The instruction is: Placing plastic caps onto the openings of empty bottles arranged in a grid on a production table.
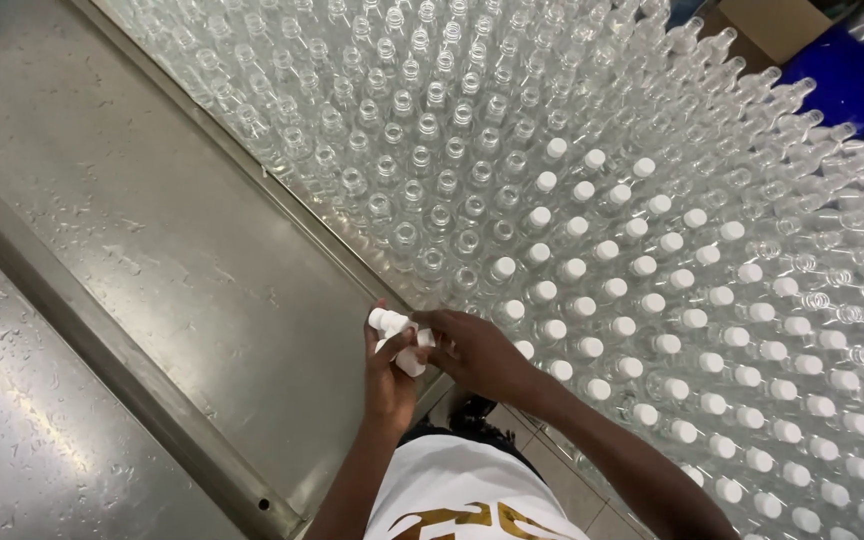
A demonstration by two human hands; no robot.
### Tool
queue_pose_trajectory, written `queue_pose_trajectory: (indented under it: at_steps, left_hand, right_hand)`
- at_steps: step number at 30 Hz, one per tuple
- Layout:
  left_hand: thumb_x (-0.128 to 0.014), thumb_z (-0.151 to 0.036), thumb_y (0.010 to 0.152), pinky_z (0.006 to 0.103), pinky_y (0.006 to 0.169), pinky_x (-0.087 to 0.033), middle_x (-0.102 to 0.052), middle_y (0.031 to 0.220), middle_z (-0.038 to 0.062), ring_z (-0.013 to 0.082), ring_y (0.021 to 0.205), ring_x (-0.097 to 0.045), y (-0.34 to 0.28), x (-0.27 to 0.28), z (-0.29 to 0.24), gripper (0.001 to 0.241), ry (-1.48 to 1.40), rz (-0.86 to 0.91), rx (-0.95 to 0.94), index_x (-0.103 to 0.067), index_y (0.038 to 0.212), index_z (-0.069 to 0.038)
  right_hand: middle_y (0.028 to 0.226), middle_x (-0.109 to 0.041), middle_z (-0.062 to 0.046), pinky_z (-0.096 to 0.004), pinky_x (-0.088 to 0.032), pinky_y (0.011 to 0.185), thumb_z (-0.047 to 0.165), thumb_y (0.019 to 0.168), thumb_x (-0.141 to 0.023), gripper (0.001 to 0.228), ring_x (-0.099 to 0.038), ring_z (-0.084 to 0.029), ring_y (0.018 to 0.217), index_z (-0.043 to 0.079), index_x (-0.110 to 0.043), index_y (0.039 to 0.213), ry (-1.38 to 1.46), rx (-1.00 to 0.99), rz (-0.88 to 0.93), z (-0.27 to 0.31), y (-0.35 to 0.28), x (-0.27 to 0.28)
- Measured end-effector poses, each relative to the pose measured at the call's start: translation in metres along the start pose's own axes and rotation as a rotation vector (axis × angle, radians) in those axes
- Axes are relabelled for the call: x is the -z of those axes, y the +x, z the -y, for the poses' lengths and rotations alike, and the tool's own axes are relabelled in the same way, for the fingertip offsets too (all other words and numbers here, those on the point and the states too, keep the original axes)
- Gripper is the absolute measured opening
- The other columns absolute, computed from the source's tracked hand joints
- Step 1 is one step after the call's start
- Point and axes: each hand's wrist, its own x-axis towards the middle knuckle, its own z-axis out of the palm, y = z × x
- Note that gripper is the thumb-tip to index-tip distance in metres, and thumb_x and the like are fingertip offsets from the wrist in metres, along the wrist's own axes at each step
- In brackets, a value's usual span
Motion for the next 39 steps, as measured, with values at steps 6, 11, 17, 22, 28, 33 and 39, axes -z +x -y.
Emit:
queue_pose_trajectory:
  at_steps: [6, 11, 17, 22, 28, 33, 39]
  left_hand:
    - [-0.082, -0.01, 0.087, 0.0285, 0.066, -0.05, -0.061, 0.105, 0.004, 0.0129, 0.09, -0.057, 0.017, 0.019, -0.001, 0.08, 0.012, 0.008, 0.018, -0.048, 0.158, -0.024]
    - [-0.081, -0.01, 0.087, 0.0279, 0.065, -0.05, -0.062, 0.104, 0.005, 0.0131, 0.088, -0.059, 0.028, 0.032, -0.005, 0.08, 0.034, 0.021, 0.008, -0.047, 0.158, -0.023]
    - [-0.08, -0.008, 0.087, 0.0294, 0.065, -0.051, -0.062, 0.105, 0.006, 0.0146, 0.088, -0.06, 0.034, 0.049, -0.008, 0.08, 0.017, -0.006, -0.001, -0.048, 0.158, -0.024]
    - [-0.08, -0.008, 0.087, 0.0303, 0.066, -0.049, -0.06, 0.106, 0.007, 0.015, 0.089, -0.058, 0.036, 0.052, -0.008, 0.079, 0.006, -0.015, 0.011, -0.048, 0.157, -0.024]
    - [-0.081, -0.008, 0.087, 0.0311, 0.066, -0.051, -0.059, 0.107, 0.007, 0.0156, 0.09, -0.059, 0.037, 0.05, -0.009, 0.08, 0.002, -0.022, 0.03, -0.047, 0.158, -0.024]
    - [-0.08, -0.007, 0.087, 0.0299, 0.066, -0.048, -0.058, 0.105, 0.007, 0.0145, 0.089, -0.058, 0.035, 0.048, -0.016, 0.08, -0.005, -0.037, 0.022, -0.047, 0.158, -0.023]
    - [-0.081, -0.006, 0.087, 0.031, 0.066, -0.05, -0.06, 0.105, 0.008, 0.016, 0.089, -0.059, 0.047, 0.054, -0.014, 0.081, -0.019, -0.052, 0.022, -0.047, 0.158, -0.022]
  right_hand:
    - [0.122, -0.079, -0.017, -0.049, -0.061, 0.104, 0.005, 0.087, -0.088, 0.035, -0.076, -0.038, 0.117, 0.005, -0.075, 0.119, 0.185, -0.101, -0.186, -0.045, 0.018, 0.051]
    - [0.136, -0.077, -0.006, -0.054, -0.048, 0.116, 0.023, 0.099, -0.08, 0.037, -0.069, -0.033, 0.133, 0.019, -0.07, 0.134, -0.123, -0.092, -0.243, -0.089, 0.041, 0.044]
    - [0.142, -0.073, -0.003, -0.061, -0.032, 0.122, 0.035, 0.104, -0.071, 0.043, -0.064, -0.028, 0.137, 0.027, -0.067, 0.146, -0.443, -0.062, -0.116, -0.111, 0.041, 0.034]
    - [0.127, -0.077, -0.002, -0.063, -0.034, 0.122, 0.049, 0.104, -0.071, 0.04, -0.067, -0.029, 0.13, 0.027, -0.072, 0.138, -0.305, -0.159, -0.07, -0.112, 0.055, 0.045]
    - [0.103, -0.075, -0.003, -0.067, -0.041, 0.115, 0.066, 0.104, -0.061, 0.05, -0.069, -0.033, 0.118, 0.028, -0.077, 0.132, -0.324, -0.342, 0.18, -0.13, 0.085, 0.061]
    - [0.102, -0.077, -0.001, -0.064, -0.036, 0.123, 0.065, 0.098, -0.07, 0.051, -0.071, -0.028, 0.119, 0.029, -0.078, 0.135, -0.279, -0.408, 0.304, -0.116, 0.09, 0.076]
    - [0.102, -0.077, 0.0, -0.06, -0.039, 0.123, 0.066, 0.094, -0.075, 0.046, -0.07, -0.028, 0.119, 0.034, -0.08, 0.128, -0.3, -0.356, 0.269, -0.118, 0.085, 0.074]
